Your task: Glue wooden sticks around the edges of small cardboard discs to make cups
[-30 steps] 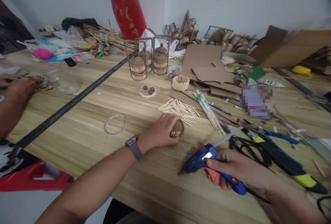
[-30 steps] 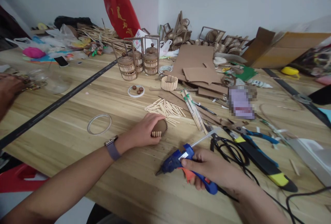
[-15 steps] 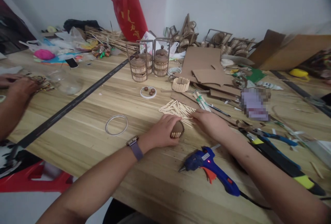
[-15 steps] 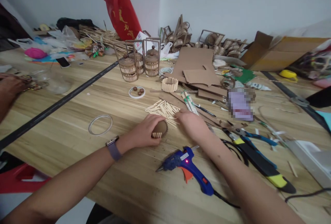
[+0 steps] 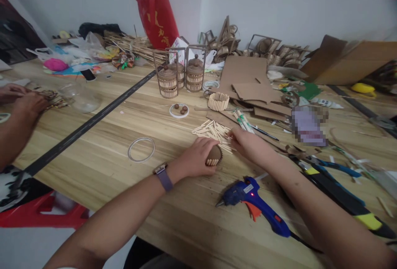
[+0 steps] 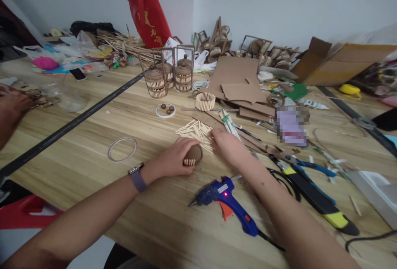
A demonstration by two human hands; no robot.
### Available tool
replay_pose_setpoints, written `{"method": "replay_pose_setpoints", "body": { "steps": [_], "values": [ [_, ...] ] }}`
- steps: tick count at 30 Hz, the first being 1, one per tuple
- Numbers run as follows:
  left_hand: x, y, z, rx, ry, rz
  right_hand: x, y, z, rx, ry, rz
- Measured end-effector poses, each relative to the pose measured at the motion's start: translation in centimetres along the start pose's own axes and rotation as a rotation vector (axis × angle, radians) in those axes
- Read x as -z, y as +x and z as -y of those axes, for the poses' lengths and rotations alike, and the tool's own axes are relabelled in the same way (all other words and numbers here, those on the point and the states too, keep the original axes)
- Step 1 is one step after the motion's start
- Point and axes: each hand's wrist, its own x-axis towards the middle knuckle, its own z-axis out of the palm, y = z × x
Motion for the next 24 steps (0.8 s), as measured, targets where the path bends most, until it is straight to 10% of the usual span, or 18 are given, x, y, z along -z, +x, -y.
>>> {"method": "replay_pose_setpoints", "body": {
  "steps": [8, 24],
  "values": [
    [0.1, 0.0, 0.0, -0.004, -0.015, -0.004, 0.6, -3.9, 2.5, -0.030, 0.647, 0.052],
    [0.0, 0.0, 0.2, -0.017, -0.021, -0.013, -0.7, -3.7, 4.3, 0.022, 0.474, 0.013]
  ]
}}
